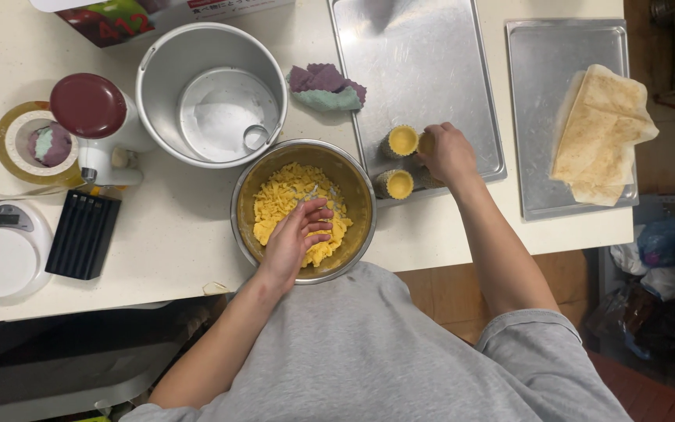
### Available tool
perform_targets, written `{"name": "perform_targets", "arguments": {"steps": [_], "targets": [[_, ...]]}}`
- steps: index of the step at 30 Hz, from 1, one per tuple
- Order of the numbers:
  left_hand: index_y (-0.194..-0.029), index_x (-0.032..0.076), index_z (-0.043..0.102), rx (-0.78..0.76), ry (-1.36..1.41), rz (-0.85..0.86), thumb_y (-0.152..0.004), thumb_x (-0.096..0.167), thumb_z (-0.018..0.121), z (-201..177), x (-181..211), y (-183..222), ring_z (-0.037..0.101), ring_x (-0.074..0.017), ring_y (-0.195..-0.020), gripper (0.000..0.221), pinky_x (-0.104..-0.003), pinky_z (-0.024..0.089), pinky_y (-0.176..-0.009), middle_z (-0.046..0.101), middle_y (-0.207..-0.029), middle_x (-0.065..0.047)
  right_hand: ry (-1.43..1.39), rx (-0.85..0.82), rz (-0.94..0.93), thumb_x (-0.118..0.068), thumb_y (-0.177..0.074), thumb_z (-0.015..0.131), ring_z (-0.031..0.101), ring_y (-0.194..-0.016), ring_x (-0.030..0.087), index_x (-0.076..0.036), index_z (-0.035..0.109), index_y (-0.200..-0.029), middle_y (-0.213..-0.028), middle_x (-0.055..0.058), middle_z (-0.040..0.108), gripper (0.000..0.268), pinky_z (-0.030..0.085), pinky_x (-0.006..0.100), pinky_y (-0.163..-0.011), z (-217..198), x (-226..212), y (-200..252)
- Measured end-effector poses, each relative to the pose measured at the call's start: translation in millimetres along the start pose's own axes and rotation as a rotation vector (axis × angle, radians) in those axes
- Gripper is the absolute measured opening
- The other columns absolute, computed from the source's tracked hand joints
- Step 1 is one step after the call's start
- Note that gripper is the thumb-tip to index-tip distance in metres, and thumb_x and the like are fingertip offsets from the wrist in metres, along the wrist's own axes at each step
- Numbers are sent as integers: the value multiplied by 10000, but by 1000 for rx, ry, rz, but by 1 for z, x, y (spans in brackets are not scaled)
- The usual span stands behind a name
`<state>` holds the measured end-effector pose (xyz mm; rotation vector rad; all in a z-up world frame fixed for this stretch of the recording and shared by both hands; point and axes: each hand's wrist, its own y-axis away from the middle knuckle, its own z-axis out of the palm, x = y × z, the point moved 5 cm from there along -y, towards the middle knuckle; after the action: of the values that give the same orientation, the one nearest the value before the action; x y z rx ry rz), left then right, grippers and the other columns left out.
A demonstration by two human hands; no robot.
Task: Preparing tart shells by pressing dough into fluted molds using a stamper and fingers.
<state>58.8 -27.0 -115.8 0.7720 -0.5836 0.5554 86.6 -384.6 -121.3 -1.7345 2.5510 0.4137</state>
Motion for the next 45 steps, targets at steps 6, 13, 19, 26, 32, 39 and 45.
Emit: {"name": "perform_targets", "arguments": {"steps": [6,13,19,26,32,39,45], "targets": [[-1364,12,582,25,10,10,-1089,393,359,0,1,3,630,-171,-1053,520,-356,532,-940,668,-1193,-103,-32,22,8,-235,-796,891,635,-1097,387,-44,685,-1264,-1207,180,653,546,530,473,-923,-2,-6,5],[-1358,19,591,34,4,12,-1089,393,355,1,0,4,626,-167,-1049,517,-354,532,-933,672,-1197,-98,-27,72,-63,-177,-770,897,638,-1076,410,-1,669,-1279,-1198,232,639,585,538,466,-911,21,8,-3],[-1355,17,588,34,-5,20,-1087,402,353,-1,1,4,630,-174,-1060,524,-350,529,-940,676,-1201,-105,-3,82,-69,-177,-775,898,635,-1083,416,7,663,-1286,-1189,248,636,591,536,460,-935,20,7,-1],[-1364,10,594,128,-170,184,-1091,375,379,-31,11,-4,639,-212,-1110,503,-365,531,-983,675,-1219,-135,-274,284,-135,-174,-834,886,630,-1135,365,36,601,-1348,-1300,227,628,625,526,456,-921,-26,-5,24],[-1474,28,481,231,-1368,442,-959,445,636,-43,37,-8,445,-420,-1392,681,-518,362,-1149,477,-1499,-260,-889,484,-228,-54,-1018,720,682,-1084,192,2,645,-1283,-1236,104,683,281,570,312,-952,-34,-42,107],[-1556,96,296,-164,-2113,-65,-721,673,817,-21,8,-29,152,-537,-1483,1141,-674,173,-1165,161,-1606,-282,-773,3,-349,-131,-869,779,671,-1027,252,-19,693,-1177,-1180,122,682,338,556,341,-892,4,-160,129],[-1251,52,704,-299,-2017,-51,-799,527,794,-47,-44,-34,282,-465,-1498,662,-623,265,-1208,513,-1479,-206,-578,2,-520,-236,-922,773,548,-1313,361,-55,646,-1289,-1396,163,575,428,485,458,-1091,55,-218,97]]}}
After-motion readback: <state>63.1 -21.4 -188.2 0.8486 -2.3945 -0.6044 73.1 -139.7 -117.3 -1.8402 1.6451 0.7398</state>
